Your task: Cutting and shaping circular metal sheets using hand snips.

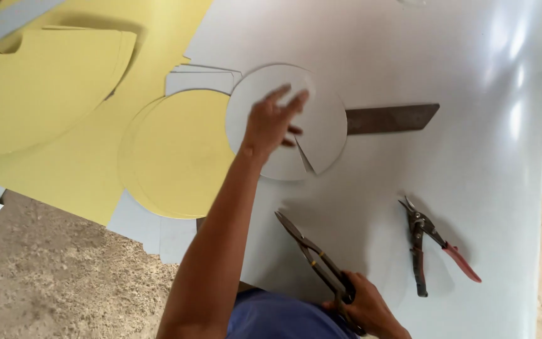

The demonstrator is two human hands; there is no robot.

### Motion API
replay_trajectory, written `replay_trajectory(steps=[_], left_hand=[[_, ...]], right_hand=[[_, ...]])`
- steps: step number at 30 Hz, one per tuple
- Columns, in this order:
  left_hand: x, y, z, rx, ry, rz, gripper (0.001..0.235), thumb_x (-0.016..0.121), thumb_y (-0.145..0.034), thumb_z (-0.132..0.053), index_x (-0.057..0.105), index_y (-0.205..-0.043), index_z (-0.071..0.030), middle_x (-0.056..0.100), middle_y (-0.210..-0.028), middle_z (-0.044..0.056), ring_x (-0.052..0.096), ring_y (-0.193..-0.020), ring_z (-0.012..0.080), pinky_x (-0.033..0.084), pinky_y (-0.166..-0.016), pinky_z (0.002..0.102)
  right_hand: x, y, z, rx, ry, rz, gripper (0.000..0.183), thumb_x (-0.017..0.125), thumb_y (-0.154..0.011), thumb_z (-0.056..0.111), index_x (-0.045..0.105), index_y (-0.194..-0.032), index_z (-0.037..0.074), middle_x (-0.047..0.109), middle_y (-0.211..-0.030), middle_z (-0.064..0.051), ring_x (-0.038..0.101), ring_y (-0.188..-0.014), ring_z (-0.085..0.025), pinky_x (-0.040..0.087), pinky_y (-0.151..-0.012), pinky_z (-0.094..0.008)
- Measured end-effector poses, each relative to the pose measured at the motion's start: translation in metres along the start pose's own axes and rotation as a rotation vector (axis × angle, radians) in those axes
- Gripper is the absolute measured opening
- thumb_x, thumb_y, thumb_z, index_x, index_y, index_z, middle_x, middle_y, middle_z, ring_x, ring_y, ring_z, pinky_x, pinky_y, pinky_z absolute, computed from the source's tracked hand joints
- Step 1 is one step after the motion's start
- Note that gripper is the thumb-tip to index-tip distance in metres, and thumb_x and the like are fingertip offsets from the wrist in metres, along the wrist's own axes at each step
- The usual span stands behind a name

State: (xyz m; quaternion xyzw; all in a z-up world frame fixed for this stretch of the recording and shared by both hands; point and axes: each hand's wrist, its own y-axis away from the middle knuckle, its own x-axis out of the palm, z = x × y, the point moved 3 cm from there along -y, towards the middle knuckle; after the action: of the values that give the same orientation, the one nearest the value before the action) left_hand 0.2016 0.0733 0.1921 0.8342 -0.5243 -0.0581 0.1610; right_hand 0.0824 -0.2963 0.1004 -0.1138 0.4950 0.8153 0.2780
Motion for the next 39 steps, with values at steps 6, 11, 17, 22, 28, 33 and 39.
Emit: replay_trajectory(steps=[6, 11, 17, 22, 28, 33, 39], left_hand=[[-0.002, -0.005, 0.131, -0.232, -0.033, -0.329, 0.048, 0.067, -0.099, -0.039, 0.069, -0.085, 0.007, 0.071, -0.071, 0.017, 0.066, -0.051, 0.0198, 0.055, -0.043, 0.032], [0.021, 0.015, 0.206, -0.663, 0.270, -0.310, 0.032, 0.067, -0.098, -0.029, 0.064, -0.097, 0.003, 0.073, -0.076, 0.016, 0.071, -0.059, 0.0239, 0.060, -0.050, 0.037], [0.022, -0.002, 0.199, -0.670, 0.502, -0.392, 0.029, 0.070, -0.098, -0.028, 0.064, -0.105, -0.002, 0.069, -0.083, 0.013, 0.068, -0.068, 0.0248, 0.060, -0.058, 0.039], [-0.009, -0.005, 0.175, -0.311, 0.737, -0.329, 0.020, 0.065, -0.096, -0.014, 0.063, -0.114, -0.003, 0.071, -0.102, 0.012, 0.073, -0.083, 0.0270, 0.066, -0.071, 0.043], [-0.088, 0.051, 0.170, -0.139, 0.741, -0.400, 0.025, 0.063, -0.096, -0.012, 0.061, -0.118, -0.001, 0.069, -0.112, 0.012, 0.072, -0.093, 0.0278, 0.068, -0.077, 0.044], [-0.131, 0.103, 0.198, -0.181, 0.700, -0.551, 0.025, 0.065, -0.095, -0.011, 0.060, -0.118, 0.000, 0.070, -0.110, 0.014, 0.074, -0.091, 0.0274, 0.068, -0.075, 0.041], [-0.128, 0.133, 0.213, -0.238, 0.667, -0.528, 0.030, 0.072, -0.091, -0.012, 0.061, -0.115, 0.001, 0.073, -0.100, 0.015, 0.075, -0.084, 0.0254, 0.067, -0.073, 0.038]], right_hand=[[0.001, -0.018, -0.049, 0.028, 0.228, -0.304, 0.087, 0.092, -0.068, 0.040, 0.054, -0.142, 0.013, 0.063, -0.118, -0.011, 0.066, -0.105, -0.027, 0.056, -0.090, -0.039], [-0.022, -0.009, -0.059, -0.250, 0.307, -0.478, 0.069, 0.082, -0.075, 0.025, 0.057, -0.137, 0.007, 0.062, -0.126, -0.021, 0.063, -0.109, -0.036, 0.055, -0.087, -0.043], [-0.117, -0.031, -0.107, 0.076, 0.358, -0.769, 0.055, 0.080, -0.082, 0.047, 0.071, -0.127, 0.017, 0.075, -0.109, -0.010, 0.072, -0.098, -0.023, 0.060, -0.091, -0.038], [-0.166, -0.068, -0.178, 0.363, 0.395, -0.620, 0.138, 0.086, -0.052, 0.075, 0.026, -0.164, 0.020, 0.024, -0.161, -0.031, 0.021, -0.145, -0.055, 0.028, -0.109, -0.073], [-0.154, -0.077, -0.182, 0.461, 0.317, -0.526, 0.147, 0.076, -0.048, 0.083, 0.013, -0.168, 0.026, 0.011, -0.167, -0.030, 0.010, -0.153, -0.055, 0.025, -0.111, -0.079], [-0.144, -0.069, -0.183, 0.417, 0.396, -0.554, 0.150, 0.079, -0.045, 0.084, 0.015, -0.167, 0.022, 0.020, -0.160, -0.032, 0.020, -0.147, -0.055, 0.028, -0.106, -0.078], [-0.150, -0.049, -0.142, 0.399, 0.416, -0.611, 0.117, 0.079, -0.067, 0.073, 0.044, -0.163, 0.016, 0.048, -0.140, -0.035, 0.050, -0.129, -0.051, 0.051, -0.096, -0.065]])
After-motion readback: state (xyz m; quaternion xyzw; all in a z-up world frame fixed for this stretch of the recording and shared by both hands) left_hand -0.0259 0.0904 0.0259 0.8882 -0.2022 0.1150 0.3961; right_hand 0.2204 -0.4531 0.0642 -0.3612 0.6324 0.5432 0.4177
